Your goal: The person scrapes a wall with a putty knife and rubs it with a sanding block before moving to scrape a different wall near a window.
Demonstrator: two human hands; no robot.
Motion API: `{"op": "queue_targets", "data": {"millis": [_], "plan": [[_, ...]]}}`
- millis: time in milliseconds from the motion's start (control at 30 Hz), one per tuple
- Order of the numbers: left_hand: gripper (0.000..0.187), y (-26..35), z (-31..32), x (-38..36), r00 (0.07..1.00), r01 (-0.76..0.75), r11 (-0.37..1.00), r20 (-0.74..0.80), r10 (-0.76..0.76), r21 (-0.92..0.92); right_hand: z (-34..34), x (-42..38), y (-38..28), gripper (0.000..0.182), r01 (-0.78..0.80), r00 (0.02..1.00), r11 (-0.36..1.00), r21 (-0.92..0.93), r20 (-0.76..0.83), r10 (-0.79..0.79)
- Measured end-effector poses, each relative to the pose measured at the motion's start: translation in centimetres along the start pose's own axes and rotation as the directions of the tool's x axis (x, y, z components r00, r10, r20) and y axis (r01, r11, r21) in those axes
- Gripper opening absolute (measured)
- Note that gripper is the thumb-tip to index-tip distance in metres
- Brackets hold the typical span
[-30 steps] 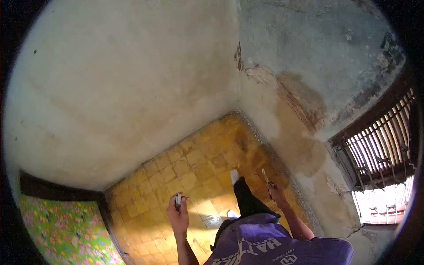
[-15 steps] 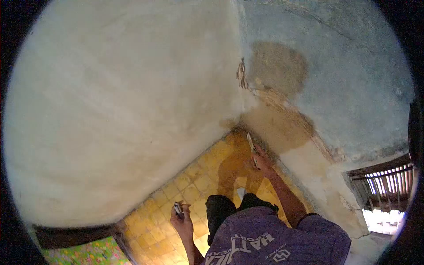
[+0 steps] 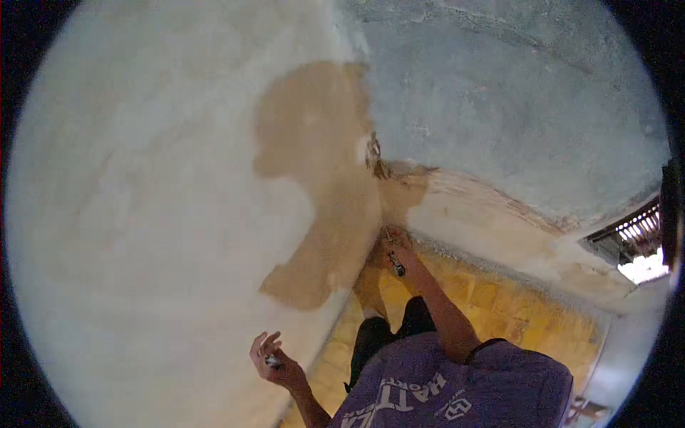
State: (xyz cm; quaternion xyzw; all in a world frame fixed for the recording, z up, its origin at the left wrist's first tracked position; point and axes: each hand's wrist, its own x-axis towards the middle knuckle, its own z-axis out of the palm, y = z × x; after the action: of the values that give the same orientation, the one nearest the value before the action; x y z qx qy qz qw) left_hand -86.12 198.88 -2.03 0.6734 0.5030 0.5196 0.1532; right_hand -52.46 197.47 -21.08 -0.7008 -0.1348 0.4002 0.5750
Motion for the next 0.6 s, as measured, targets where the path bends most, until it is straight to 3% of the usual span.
{"op": "queue_targets", "data": {"millis": [67,100,200,233,300,333,367,400,467,500,600], "plan": [[0.03,0.9,1.6,3.6,0.998,0.064,0.998,0.001,-0.064,0.001,1.5,4.6,2.2,0.045,0.067,0.995,0.971,0.228,0.062,-0.083],[0.03,-1.2,1.9,5.4,0.953,-0.3,0.953,0.052,0.297,0.052,1.9,6.2,3.3,0.048,0.09,0.988,0.938,0.335,0.088,-0.126],[0.026,-3.1,2.5,7.9,0.96,-0.278,0.935,0.074,0.269,0.221,4.1,8.8,0.9,0.053,-0.034,0.996,0.838,0.545,0.085,-0.015],[0.024,-3.4,3.5,8.4,0.981,-0.191,0.972,-0.015,0.191,-0.137,4.6,9.5,0.5,0.051,0.016,0.998,0.877,0.48,0.044,-0.042],[0.024,-4.0,4.0,10.0,0.968,-0.249,0.939,-0.023,0.251,-0.236,5.3,10.5,-0.1,0.046,0.096,0.995,0.941,0.323,-0.019,-0.095],[0.024,-3.6,4.4,10.9,0.96,-0.276,0.918,-0.033,0.278,-0.284,5.6,12.9,1.4,0.047,0.111,0.992,0.928,0.357,0.014,-0.124],[0.012,-4.1,4.5,12.0,0.917,-0.382,0.882,0.004,0.399,-0.275,5.9,16.7,4.7,0.048,0.123,0.987,0.913,0.389,0.047,-0.153],[0.013,-4.9,4.5,12.4,0.879,-0.47,0.871,0.018,0.477,-0.145,6.3,19.1,6.6,0.049,0.13,0.981,0.894,0.428,0.075,-0.179],[0.016,-5.2,5.6,13.5,0.773,-0.635,0.766,0.065,0.632,0.098,5.8,19.9,3.7,0.051,-0.064,0.994,0.884,0.464,0.11,0.015],[0.02,-4.4,7.1,14.3,0.752,-0.658,0.751,0.006,0.659,-0.062,5.4,20.1,1.7,0.052,-0.158,0.986,0.862,0.481,0.13,0.109],[0.024,-6.1,8.1,15.8,0.684,-0.712,0.697,0.147,0.715,-0.078,6.1,21.6,-0.9,0.044,0.103,0.988,0.892,0.44,0.056,-0.142]]}}
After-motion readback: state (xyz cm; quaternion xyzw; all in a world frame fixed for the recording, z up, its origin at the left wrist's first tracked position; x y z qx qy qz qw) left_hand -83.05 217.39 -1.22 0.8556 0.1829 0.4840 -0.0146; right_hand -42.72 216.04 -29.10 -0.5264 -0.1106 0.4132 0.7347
